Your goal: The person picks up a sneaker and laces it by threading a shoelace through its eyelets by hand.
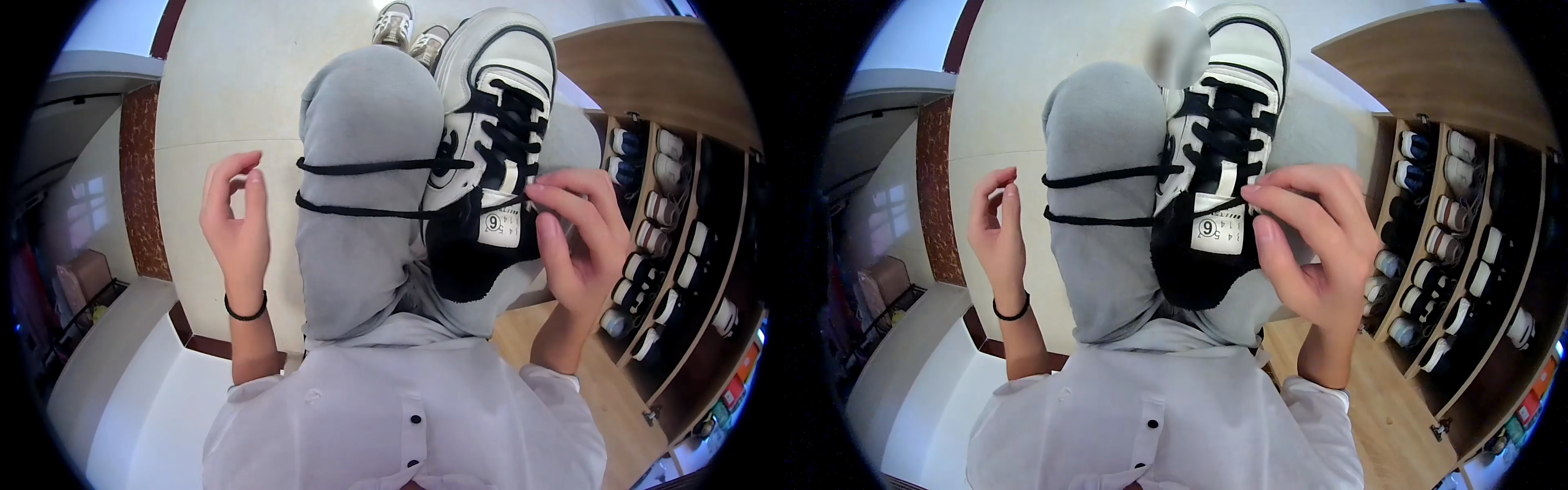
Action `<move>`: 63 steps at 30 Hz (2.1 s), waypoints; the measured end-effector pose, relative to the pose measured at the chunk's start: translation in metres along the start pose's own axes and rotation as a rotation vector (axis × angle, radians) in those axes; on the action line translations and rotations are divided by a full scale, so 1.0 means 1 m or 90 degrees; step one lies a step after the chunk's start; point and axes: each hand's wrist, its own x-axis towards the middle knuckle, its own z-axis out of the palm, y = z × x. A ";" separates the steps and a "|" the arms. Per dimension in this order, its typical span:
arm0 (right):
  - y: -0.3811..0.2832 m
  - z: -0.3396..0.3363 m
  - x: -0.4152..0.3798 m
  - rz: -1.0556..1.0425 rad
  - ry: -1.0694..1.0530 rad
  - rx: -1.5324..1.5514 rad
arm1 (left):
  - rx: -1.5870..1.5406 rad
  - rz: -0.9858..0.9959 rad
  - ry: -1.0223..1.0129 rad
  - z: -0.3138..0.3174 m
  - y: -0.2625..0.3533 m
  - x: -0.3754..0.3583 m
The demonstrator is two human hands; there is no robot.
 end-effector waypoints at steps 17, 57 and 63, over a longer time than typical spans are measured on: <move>-0.008 -0.003 -0.007 0.103 0.010 0.074 | 0.069 0.355 -0.304 0.019 0.103 0.036; -0.014 0.015 -0.057 0.416 0.139 0.523 | -0.045 0.380 -0.278 0.021 0.124 0.006; -0.010 0.016 -0.062 0.391 0.152 0.604 | -0.026 0.514 -0.263 0.064 0.150 0.002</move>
